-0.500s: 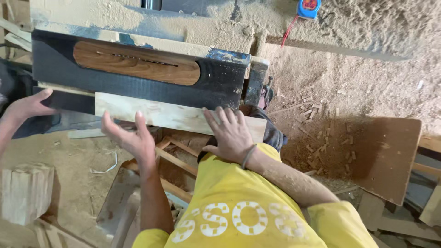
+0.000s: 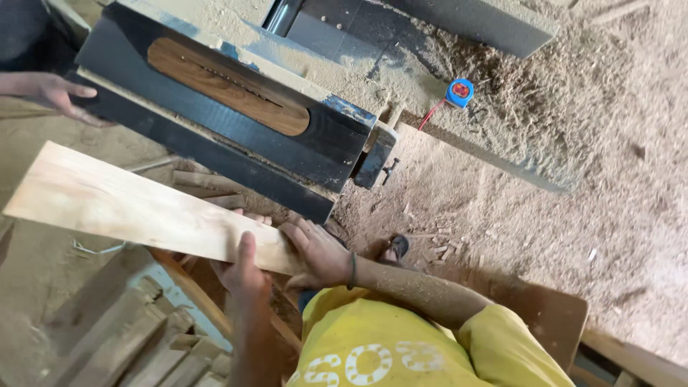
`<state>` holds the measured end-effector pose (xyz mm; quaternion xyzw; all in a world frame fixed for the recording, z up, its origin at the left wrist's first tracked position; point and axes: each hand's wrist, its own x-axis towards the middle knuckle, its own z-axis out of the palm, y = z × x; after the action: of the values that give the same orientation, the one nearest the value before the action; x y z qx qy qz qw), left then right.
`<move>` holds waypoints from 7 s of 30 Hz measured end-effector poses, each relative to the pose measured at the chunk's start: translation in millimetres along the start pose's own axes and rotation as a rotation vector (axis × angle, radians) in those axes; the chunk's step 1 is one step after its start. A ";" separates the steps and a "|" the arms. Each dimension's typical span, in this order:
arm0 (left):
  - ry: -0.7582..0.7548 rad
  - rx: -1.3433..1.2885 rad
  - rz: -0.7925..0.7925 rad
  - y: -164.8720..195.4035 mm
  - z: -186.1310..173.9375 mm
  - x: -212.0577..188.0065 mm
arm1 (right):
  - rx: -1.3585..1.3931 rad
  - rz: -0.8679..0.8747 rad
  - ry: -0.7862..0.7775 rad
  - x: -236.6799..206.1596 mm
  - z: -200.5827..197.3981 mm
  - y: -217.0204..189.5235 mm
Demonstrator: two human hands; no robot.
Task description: The person feeds wooden boards through a jointer machine to plane their edges, then lifts each board to check it and measures a board with a tape measure. The person stacks the finished boards on a nearby rack and picks up the next board to continue.
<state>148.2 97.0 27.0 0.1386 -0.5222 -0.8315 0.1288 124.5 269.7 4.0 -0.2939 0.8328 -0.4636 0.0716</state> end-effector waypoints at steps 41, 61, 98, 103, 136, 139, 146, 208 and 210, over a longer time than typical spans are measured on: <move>-0.286 0.824 0.121 -166.7 -12.6 -100.7 | 0.616 0.408 0.372 -29.5 -119.9 164.2; -0.155 1.239 -0.408 -153.5 -67.0 -137.0 | -0.526 0.149 0.228 -13.8 -89.5 175.2; -0.215 1.651 0.733 61.5 1.1 224.4 | 0.853 0.548 1.016 -40.9 -25.9 146.1; -0.904 1.286 1.376 -45.1 130.8 191.7 | 0.823 0.527 1.042 -34.8 -27.8 150.8; -1.411 1.575 0.792 -114.7 167.2 222.9 | -0.283 0.658 0.512 -72.7 -32.9 171.4; -1.403 1.582 0.802 -112.9 166.6 221.6 | -0.199 0.619 0.518 -74.1 -36.4 171.3; -1.388 1.580 0.826 -119.4 164.0 220.5 | -0.548 0.378 0.418 -67.1 -37.4 138.8; -1.409 1.519 0.889 -122.1 157.6 229.6 | -0.177 0.527 0.379 -79.8 -41.7 187.2; -1.367 1.448 0.904 -122.1 157.4 229.1 | -0.220 0.506 0.405 -79.2 -39.0 184.8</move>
<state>-130.5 197.3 -39.9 -0.5141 -0.8513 -0.1048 -0.0072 95.7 415.6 -136.8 0.0139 0.9217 -0.3874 -0.0146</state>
